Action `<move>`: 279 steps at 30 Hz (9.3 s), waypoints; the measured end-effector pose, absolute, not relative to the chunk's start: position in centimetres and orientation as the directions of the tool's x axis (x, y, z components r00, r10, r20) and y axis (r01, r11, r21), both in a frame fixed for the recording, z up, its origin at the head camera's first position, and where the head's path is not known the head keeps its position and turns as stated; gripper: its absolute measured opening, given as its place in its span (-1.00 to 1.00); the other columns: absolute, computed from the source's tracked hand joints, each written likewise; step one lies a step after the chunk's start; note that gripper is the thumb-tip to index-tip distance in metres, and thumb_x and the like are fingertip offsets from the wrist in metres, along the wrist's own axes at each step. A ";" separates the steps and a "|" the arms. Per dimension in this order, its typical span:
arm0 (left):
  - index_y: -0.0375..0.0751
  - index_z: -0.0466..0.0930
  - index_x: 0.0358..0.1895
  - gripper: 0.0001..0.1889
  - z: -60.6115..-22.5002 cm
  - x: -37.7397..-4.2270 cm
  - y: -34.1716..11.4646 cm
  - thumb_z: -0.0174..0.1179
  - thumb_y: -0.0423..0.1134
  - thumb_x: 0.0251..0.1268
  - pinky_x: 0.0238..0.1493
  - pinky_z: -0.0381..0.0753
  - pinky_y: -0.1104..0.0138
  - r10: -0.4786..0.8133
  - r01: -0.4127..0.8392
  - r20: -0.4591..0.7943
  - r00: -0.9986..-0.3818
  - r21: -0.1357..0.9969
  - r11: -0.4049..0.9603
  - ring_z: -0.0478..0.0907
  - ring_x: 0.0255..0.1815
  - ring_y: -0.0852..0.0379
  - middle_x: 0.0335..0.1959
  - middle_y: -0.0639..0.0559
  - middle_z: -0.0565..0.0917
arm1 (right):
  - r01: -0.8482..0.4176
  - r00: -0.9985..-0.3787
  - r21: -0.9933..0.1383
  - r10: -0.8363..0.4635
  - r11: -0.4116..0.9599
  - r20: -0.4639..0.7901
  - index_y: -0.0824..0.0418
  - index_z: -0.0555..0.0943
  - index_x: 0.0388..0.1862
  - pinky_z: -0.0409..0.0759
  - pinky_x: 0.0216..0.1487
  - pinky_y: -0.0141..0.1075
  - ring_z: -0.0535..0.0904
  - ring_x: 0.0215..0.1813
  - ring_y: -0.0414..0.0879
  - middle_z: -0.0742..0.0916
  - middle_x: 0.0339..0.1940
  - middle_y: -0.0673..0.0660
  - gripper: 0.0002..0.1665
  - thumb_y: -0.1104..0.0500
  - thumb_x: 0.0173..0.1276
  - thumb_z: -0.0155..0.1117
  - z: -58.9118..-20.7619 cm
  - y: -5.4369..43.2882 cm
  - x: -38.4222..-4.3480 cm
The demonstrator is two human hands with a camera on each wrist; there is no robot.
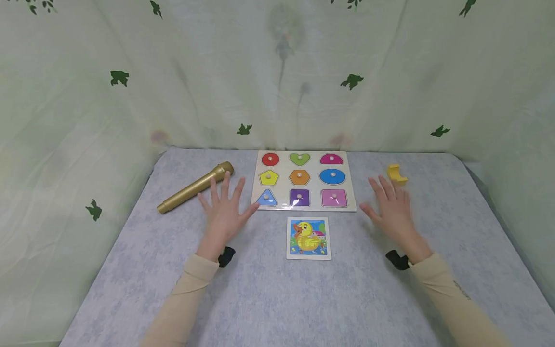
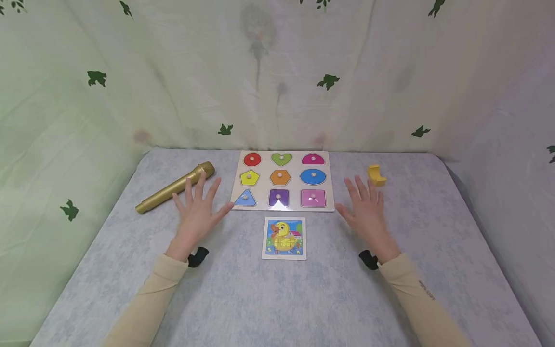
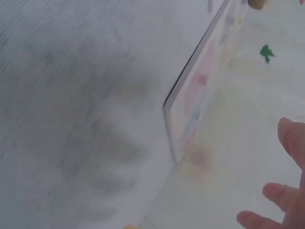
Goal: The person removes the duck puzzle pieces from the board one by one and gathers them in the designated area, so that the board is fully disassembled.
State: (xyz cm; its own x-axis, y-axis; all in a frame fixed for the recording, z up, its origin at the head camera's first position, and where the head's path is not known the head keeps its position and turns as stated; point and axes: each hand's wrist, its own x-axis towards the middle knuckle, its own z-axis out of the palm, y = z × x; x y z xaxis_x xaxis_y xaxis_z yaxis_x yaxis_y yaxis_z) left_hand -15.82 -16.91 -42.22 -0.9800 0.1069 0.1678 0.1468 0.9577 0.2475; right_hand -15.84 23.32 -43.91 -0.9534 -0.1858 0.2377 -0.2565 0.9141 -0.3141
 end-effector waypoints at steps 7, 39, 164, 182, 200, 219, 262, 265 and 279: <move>0.00 0.08 0.51 -0.25 -41.8 -14.9 -15.6 0.10 0.15 0.34 0.32 -0.23 -0.24 0.275 0.318 0.163 -0.947 0.382 0.868 -0.28 0.50 -0.22 0.54 -0.10 -0.11 | -0.344 -0.939 -0.510 -0.282 0.788 0.198 0.24 0.15 0.48 0.13 0.28 0.24 0.11 0.41 0.29 0.27 0.43 0.33 -0.14 0.12 0.31 0.33 -43.4 20.8 -16.1; -0.26 0.38 0.34 -0.48 -45.9 -10.6 -11.7 0.09 -0.09 0.42 0.30 0.19 -0.01 0.712 0.589 -0.068 -0.699 0.510 0.627 0.21 0.39 -0.05 0.39 -0.07 0.32 | -0.340 -0.802 -0.770 -0.594 0.540 -0.062 0.29 0.53 0.06 0.55 0.00 -0.22 0.54 -0.03 -0.03 0.65 -0.02 0.13 -0.60 0.37 0.22 0.33 -45.8 10.6 -17.7; -0.15 0.33 0.40 -0.48 -46.1 -10.2 -10.0 0.08 -0.12 0.43 0.30 0.04 -0.13 0.723 0.588 -0.139 -0.677 0.489 0.645 0.01 0.47 -0.07 0.45 0.08 0.23 | -0.355 -0.797 -0.667 -0.585 0.655 -0.150 0.12 0.69 -0.07 0.51 -0.14 -0.32 0.45 -0.18 -0.12 0.57 -0.22 -0.05 -0.67 0.34 0.17 0.39 -46.7 11.4 -18.7; -0.11 0.35 0.39 -0.50 -45.9 -10.5 -9.6 0.08 -0.13 0.43 0.28 0.05 -0.15 0.693 0.543 -0.166 -0.701 0.506 0.670 0.06 0.44 -0.06 0.43 0.09 0.28 | -0.329 -0.827 -0.625 -0.536 0.707 -0.170 0.14 0.64 -0.21 0.50 0.06 -0.19 0.40 -0.06 -0.05 0.47 -0.15 0.04 -0.68 0.47 0.10 0.34 -46.3 10.3 -17.8; -0.12 0.35 0.39 -0.51 -46.2 -10.5 -9.6 0.06 -0.14 0.44 0.28 0.04 -0.14 0.688 0.537 -0.158 -0.709 0.512 0.671 0.05 0.45 -0.06 0.43 0.10 0.27 | -0.388 -0.827 -0.635 -0.556 0.668 -0.079 0.15 0.62 -0.13 0.49 0.10 -0.13 0.41 0.00 0.00 0.50 -0.11 0.08 -0.62 0.49 0.11 0.33 -46.5 10.7 -17.1; -0.14 0.36 0.38 -0.52 -46.1 -10.4 -9.6 0.07 -0.17 0.43 0.28 0.02 -0.15 0.690 0.533 -0.146 -0.709 0.530 0.659 0.05 0.45 -0.06 0.42 0.09 0.29 | -0.340 -0.819 -0.784 -0.574 0.520 -0.026 0.10 0.66 -0.15 0.50 -0.02 -0.19 0.46 -0.11 -0.05 0.60 -0.15 0.01 -0.71 0.44 0.32 0.17 -46.8 12.1 -17.9; -0.13 0.36 0.38 -0.51 -46.2 -10.2 -9.7 0.07 -0.16 0.43 0.31 -0.03 -0.13 0.682 0.515 -0.138 -0.718 0.553 0.655 0.04 0.45 -0.06 0.42 0.08 0.29 | -0.256 -0.911 -0.636 -0.402 0.728 -0.094 0.25 0.58 -0.33 0.40 -0.31 -0.21 0.39 -0.34 -0.05 0.50 -0.47 0.05 -0.82 0.49 0.23 0.17 -47.1 23.5 -17.6; -0.13 0.35 0.38 -0.51 -46.3 -10.2 -9.7 0.07 -0.15 0.44 0.31 -0.03 -0.13 0.682 0.517 -0.136 -0.718 0.552 0.654 0.04 0.45 -0.06 0.42 0.08 0.29 | -0.268 -0.910 -0.623 -0.406 0.735 -0.087 0.24 0.58 -0.33 0.41 -0.31 -0.20 0.40 -0.35 -0.05 0.51 -0.47 0.05 -0.82 0.50 0.23 0.18 -47.1 23.4 -17.6; -0.14 0.46 0.29 -0.59 -45.7 -10.4 -8.5 0.06 -0.16 0.44 0.26 0.09 -0.07 0.706 0.595 -0.063 -0.706 0.489 0.638 0.14 0.35 -0.01 0.30 0.07 0.40 | -0.303 -0.886 -0.734 -0.464 0.608 -0.018 0.26 0.59 -0.23 0.52 -0.22 -0.24 0.47 -0.25 -0.05 0.62 -0.31 0.03 -0.87 0.40 0.25 0.25 -46.6 19.9 -17.2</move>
State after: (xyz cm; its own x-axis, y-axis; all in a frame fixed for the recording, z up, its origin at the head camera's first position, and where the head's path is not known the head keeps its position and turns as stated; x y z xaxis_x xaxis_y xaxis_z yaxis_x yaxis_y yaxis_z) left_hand -10.42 -8.53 -45.72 -0.7056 0.7058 -0.0629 0.5946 0.6381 0.4891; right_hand -17.15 19.93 -46.56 -0.8858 -0.4637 -0.0179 -0.3032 0.6076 -0.7341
